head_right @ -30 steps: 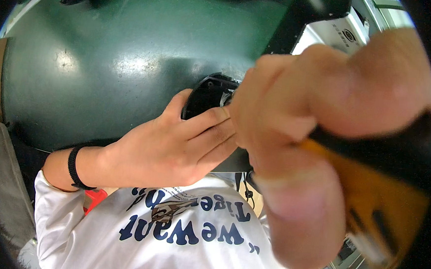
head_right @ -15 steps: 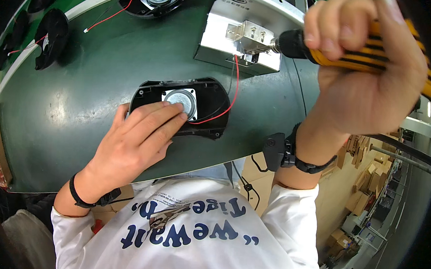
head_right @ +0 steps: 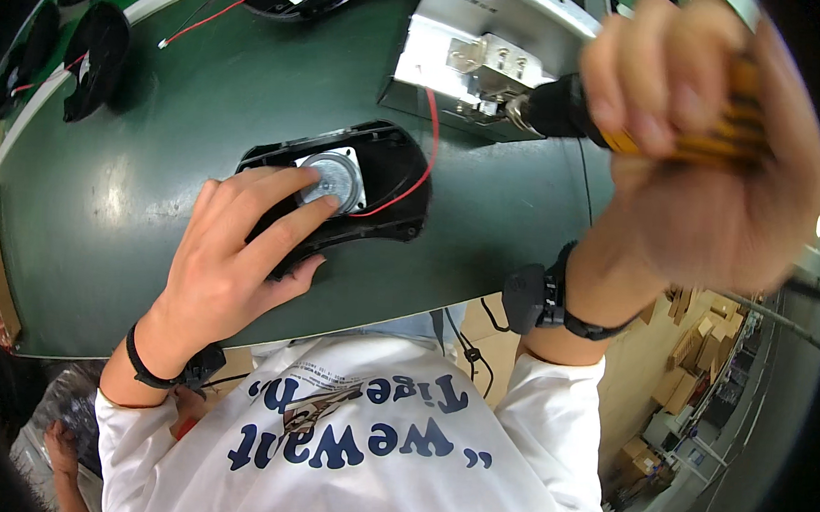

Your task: The recorder is assembling small electronic speakers on a factory production line, using a powered screwdriver to secure components.

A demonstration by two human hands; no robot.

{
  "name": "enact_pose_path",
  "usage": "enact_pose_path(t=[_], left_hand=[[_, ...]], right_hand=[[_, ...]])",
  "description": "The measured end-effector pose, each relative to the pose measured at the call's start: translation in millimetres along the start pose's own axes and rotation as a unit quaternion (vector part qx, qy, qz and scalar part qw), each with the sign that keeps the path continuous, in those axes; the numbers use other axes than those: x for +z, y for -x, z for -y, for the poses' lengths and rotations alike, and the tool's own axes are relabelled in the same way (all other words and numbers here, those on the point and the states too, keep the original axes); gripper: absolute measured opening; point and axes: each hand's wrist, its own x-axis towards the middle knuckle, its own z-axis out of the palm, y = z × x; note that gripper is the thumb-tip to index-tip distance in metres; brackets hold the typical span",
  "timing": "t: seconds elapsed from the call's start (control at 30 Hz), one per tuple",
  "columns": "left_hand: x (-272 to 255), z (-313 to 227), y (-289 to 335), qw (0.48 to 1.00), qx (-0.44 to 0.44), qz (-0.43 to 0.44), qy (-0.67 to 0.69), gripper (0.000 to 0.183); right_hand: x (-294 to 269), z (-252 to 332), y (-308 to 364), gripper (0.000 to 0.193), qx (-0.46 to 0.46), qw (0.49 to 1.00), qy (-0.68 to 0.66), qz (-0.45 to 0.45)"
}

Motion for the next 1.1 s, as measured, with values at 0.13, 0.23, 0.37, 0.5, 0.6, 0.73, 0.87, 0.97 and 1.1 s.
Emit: enact_pose_path(t=[0.13, 0.23, 0.37, 0.5, 0.6, 0.73, 0.87, 0.97, 1.1], left_hand=[[8.0, 6.2, 2.2, 0.999, 0.022, -0.029, -0.023, 0.056], [13.6, 8.4, 0.7, 0.998, 0.030, -0.031, -0.039, 0.052], [19.9, 9.2, -1.1, 0.998, 0.036, -0.046, -0.035, 0.047], [21.4, 6.8, -7.0, 0.997, 0.041, -0.061, -0.031, 0.043], [22.0, 8.3, -4.6, 0.997, 0.037, -0.056, -0.028, 0.042], [23.3, 7.7, -9.7, 0.996, 0.043, -0.071, -0.028, 0.041], [22.8, 8.4, -9.9, 0.996, 0.041, -0.071, -0.032, 0.039], [22.8, 9.8, -8.0, 0.996, 0.041, -0.072, -0.032, 0.038], [23.0, 12.4, -5.1, 0.996, 0.040, -0.074, -0.032, 0.037]], right_hand=[[-14.4, 21.0, -5.0, 0.027, 0.050, 0.975, -0.041, 0.213], [-7.6, 29.3, -6.5, 0.017, 0.118, 0.966, -0.015, 0.229], [6.9, 27.9, -9.7, 0.017, 0.208, 0.946, 0.030, 0.248], [28.2, 16.6, -2.9, 0.023, 0.220, 0.946, 0.051, 0.232], [31.9, 21.7, -8.3, 0.024, 0.276, 0.919, 0.111, 0.258], [38.0, 13.6, -11.5, 0.024, 0.261, 0.926, 0.111, 0.248], [47.0, 2.7, -12.1, 0.024, 0.239, 0.936, 0.106, 0.234], [52.5, -1.5, -8.0, 0.024, 0.224, 0.943, 0.104, 0.224], [58.6, -9.6, -5.7, 0.025, 0.204, 0.950, 0.102, 0.213]])
